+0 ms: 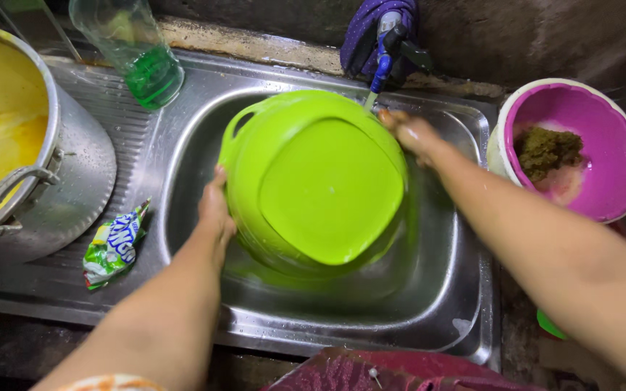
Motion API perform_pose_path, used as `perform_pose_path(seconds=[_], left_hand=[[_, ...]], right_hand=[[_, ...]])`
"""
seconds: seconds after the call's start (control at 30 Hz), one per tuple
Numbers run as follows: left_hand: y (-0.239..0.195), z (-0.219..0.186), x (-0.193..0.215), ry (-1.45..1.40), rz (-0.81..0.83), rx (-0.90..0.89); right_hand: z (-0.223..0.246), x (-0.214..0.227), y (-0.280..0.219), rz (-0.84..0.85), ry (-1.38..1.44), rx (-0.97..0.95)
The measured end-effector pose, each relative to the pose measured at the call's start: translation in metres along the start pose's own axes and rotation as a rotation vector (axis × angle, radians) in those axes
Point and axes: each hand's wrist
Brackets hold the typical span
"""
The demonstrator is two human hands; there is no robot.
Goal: The person stirs a yellow liquid in a pot on a gas stove, then washes a green plastic basin and a metal pot lid in a stainless steel sink using a sponge and running water. The person rinses both items thoroughly and places them aside.
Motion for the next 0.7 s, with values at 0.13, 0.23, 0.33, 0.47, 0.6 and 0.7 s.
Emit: perform_pose_path(seconds=[0.13, 0.23, 0.33, 0.47, 0.6, 0.7], left_hand=[[0.007, 0.038, 0.023, -0.264, 0.043, 0.083], [0.0, 0.061, 0.017, -0.387, 0.013, 0.117], [-0.014, 0.073, 0.007, -0.391, -0.031, 0.13], [-0.02, 0.077, -0.005, -0.269, -0.185, 0.22], [-0.014, 0.072, 0.001, -0.258, -0.034, 0.199], [-0.011, 0.052, 0.017, -0.252, 0.124, 0.236]], right_hand=[[-0.051, -0.022, -0.038, -0.075, 0.376, -0.15], [-0.082, -0.044, -0.058, -0.118, 0.726, -0.222], [-0.097, -0.053, -0.076, -0.269, 0.892, -0.243], [-0.094, -0.047, -0.098, -0.299, 1.138, -0.238], [-0.083, -0.038, -0.107, -0.335, 1.041, -0.347], [-0.08, -0.029, -0.095, -0.237, 0.948, -0.183]])
Point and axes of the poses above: each hand's wrist, its own y-axis towards the middle knuckle, its own x-axis out of the back of the hand, z = x × y, and after that the axes turned 8 degrees about x, right-handed
